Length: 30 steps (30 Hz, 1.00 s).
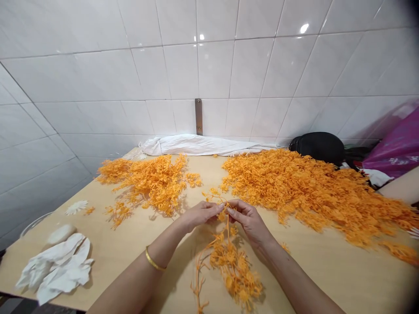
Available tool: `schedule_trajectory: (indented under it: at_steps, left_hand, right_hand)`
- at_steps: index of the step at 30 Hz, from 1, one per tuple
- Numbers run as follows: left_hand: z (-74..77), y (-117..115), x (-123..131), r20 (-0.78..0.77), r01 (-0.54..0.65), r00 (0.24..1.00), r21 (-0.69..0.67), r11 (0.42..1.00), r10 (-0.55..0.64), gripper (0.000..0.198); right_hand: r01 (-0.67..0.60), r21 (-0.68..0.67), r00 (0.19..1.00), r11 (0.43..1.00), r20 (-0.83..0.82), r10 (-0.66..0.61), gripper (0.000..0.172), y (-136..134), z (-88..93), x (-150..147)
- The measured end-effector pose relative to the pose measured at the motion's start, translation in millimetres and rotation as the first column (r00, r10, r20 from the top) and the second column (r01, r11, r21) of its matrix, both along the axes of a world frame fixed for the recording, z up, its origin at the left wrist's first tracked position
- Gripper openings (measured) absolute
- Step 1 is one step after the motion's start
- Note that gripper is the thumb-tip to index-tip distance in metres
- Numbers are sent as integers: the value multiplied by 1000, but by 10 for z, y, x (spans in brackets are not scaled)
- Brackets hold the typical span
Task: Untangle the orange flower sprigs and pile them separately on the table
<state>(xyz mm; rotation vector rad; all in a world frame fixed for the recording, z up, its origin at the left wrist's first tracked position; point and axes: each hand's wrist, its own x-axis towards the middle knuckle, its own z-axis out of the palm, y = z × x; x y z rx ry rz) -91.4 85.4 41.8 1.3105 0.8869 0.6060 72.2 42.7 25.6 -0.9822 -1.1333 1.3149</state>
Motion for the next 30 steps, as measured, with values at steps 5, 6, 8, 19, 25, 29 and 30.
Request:
schedule_trajectory:
  at_steps: [5, 6, 8, 19, 25, 29, 30]
  left_hand:
    - [-21, 105, 279, 402, -224, 857, -271, 936, 322, 15]
    - [-34, 129, 295, 430, -256, 818, -325, 911, 383, 10]
    - [-82, 166, 304, 453, -264, 757, -448, 854, 471, 4]
    - [-245, 16, 363, 570, 28, 764, -497, 867, 301, 29]
    - [-289, -15, 454, 492, -97, 805, -442, 892, 332, 29]
    - [-285, -10, 464, 458, -198, 800, -408, 891, 388, 18]
    - [-280, -1, 456, 462, -215, 798, -383, 899, 387, 16]
  right_hand:
    - [-5, -61, 999, 998, -48, 2, 21, 61, -32, -57]
    - [25, -82, 997, 996, -66, -31, 23, 75, -56, -44]
    - [69, -118, 991, 991, -105, -81, 25, 96, -103, 1]
    - [123, -28, 991, 992, -58, -124, 22, 124, -164, 95]
    - [91, -41, 995, 995, -31, -92, 21, 132, -188, 78]
    - [60, -24, 998, 998, -16, -61, 27, 127, -193, 51]
    - [61, -32, 998, 998, -17, -61, 28, 128, -190, 57]
